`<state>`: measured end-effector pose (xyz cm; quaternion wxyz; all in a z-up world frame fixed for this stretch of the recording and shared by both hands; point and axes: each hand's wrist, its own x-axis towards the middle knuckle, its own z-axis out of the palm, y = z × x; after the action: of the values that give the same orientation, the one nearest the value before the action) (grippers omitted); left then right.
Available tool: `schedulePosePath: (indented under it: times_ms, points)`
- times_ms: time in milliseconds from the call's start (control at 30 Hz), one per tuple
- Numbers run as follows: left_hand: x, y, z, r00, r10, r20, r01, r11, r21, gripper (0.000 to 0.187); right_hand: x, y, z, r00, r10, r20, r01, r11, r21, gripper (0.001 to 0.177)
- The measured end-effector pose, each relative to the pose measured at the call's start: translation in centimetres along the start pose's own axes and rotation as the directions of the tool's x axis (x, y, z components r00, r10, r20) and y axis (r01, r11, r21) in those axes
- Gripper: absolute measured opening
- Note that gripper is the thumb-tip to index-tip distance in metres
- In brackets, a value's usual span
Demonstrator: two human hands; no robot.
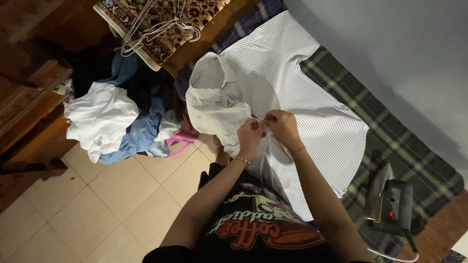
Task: The person irons a white striped shirt laid out on a plaid-covered table. They smooth the fabric with their hands, use an electric iron to press the shirt, and button the front placket. Finally, they pick up a hanger from a nearby pile of clothes.
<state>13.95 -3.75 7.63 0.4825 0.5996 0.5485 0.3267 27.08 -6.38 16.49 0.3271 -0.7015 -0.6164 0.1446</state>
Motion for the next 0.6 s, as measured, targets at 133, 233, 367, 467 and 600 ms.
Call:
schedulePosePath:
  times_ms: [133,233,367,467,600]
  points:
    - [0.6,-0.1,0.1,0.998,0.062,-0.011,-0.062,0.998,-0.001,0.027,0.2,0.5,0.2,0.988,0.112,0.11,-0.113,0.994,0.007,0.011]
    - [0.6,0.2,-0.2,0.997,-0.042,0.072,0.054,0.983,-0.175,0.021,0.4,1.1,0.6,0.956,0.244,0.163,-0.257,0.964,0.065,0.01]
    - [-0.2,0.7,0.0,0.989,-0.083,0.125,0.113,0.96,-0.255,0.02,0.5,1.5,1.1,0.972,0.206,0.115,-0.217,0.972,0.094,0.012]
    - [-0.3,0.3,0.1,0.995,-0.079,0.068,0.093,0.967,-0.236,0.023,0.6,1.0,1.1,0.977,0.184,0.109,-0.193,0.978,0.077,0.013]
    - [0.2,-0.7,0.4,0.999,0.007,-0.031,-0.01,0.997,-0.083,0.026,0.7,-0.3,1.1,0.977,0.18,0.116,-0.186,0.982,0.041,0.013]
